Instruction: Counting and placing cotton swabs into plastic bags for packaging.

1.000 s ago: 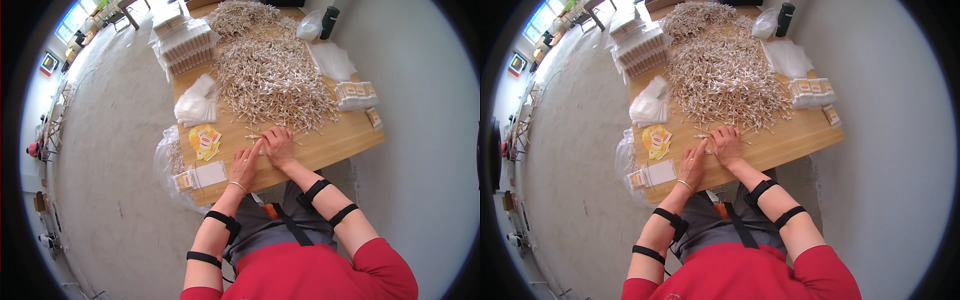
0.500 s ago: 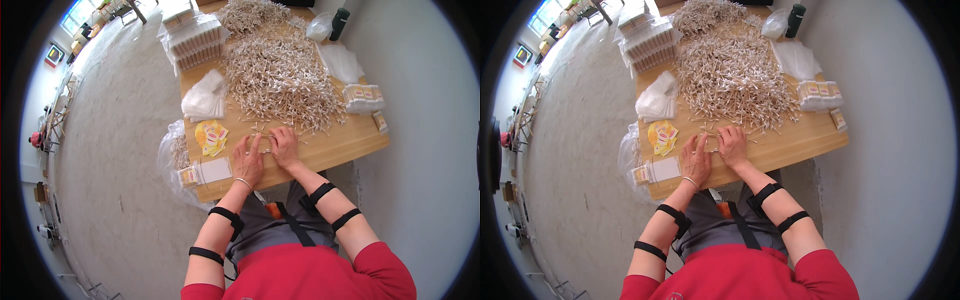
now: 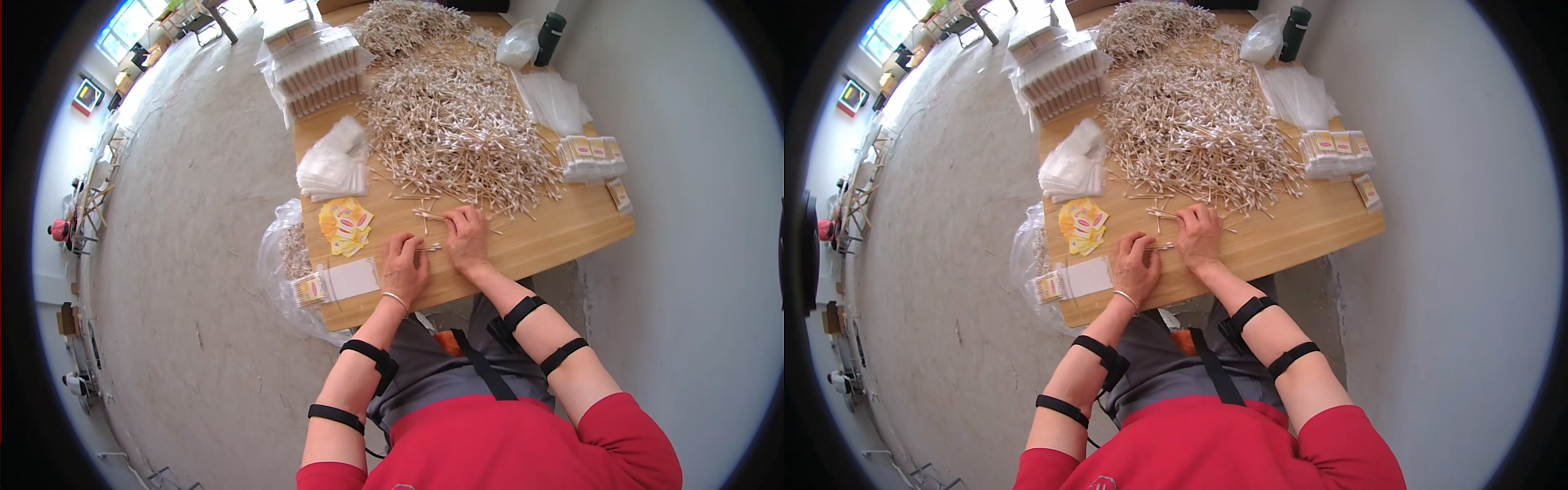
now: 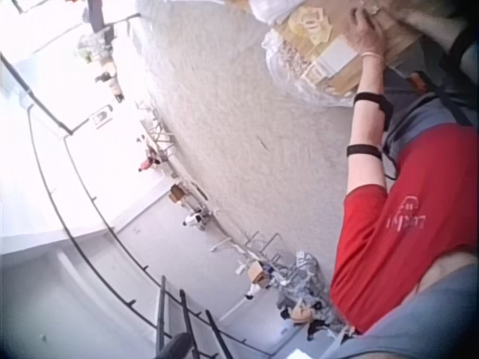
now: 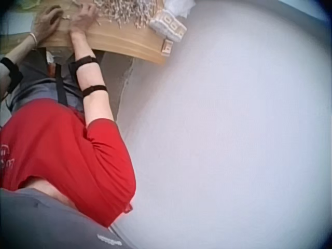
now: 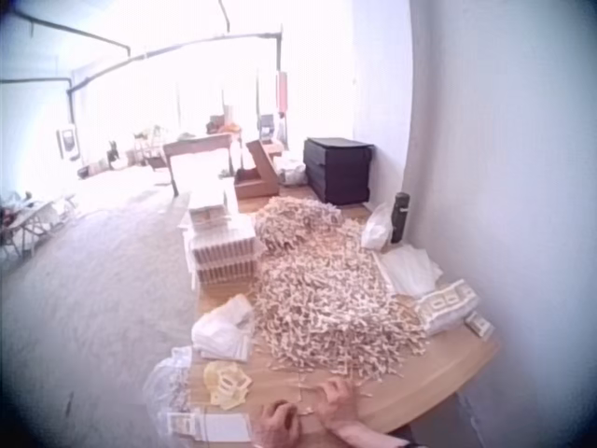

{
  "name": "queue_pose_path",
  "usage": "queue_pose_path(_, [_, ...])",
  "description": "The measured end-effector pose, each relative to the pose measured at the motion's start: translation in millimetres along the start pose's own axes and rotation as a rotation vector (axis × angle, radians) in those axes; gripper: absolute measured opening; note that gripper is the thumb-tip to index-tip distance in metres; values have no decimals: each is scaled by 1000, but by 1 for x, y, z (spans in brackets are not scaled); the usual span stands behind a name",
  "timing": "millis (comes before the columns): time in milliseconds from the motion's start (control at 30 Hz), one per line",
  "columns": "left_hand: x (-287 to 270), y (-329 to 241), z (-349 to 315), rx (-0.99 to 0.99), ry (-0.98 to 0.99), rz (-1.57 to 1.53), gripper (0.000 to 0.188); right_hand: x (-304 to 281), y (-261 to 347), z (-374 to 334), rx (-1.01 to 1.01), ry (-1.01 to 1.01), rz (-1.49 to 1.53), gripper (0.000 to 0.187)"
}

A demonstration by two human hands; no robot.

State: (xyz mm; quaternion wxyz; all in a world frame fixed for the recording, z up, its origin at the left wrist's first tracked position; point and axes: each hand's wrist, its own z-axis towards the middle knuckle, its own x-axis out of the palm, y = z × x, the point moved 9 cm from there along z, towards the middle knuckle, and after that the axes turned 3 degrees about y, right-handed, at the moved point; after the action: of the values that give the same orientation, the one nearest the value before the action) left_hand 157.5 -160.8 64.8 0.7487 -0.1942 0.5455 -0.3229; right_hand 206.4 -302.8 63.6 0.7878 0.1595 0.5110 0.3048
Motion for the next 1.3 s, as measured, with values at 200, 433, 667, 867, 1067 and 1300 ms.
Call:
queue_pose_path(200, [-7, -4, 14, 31, -41, 1, 39, 0, 5, 0, -23, 43, -42, 8])
queue_pose_path(433, [11, 9, 38, 177, 206, 188, 49, 3, 14, 1, -87, 136, -13, 10])
queue_pose_path(667, [-5, 26, 34, 118, 124, 230, 21, 5, 1, 1, 11, 41, -32, 13])
queue_pose_path(867, [-8, 31, 16, -83, 145, 77, 21, 0, -2, 1, 47, -8, -97, 14])
queue_pose_path(1067, [-1, 6, -5, 43, 109, 32, 55, 0, 9, 2, 30, 61, -62, 11])
queue_pose_path(1300, [6, 15, -4, 35, 136, 164, 62, 28, 32, 18, -128, 135, 130, 12])
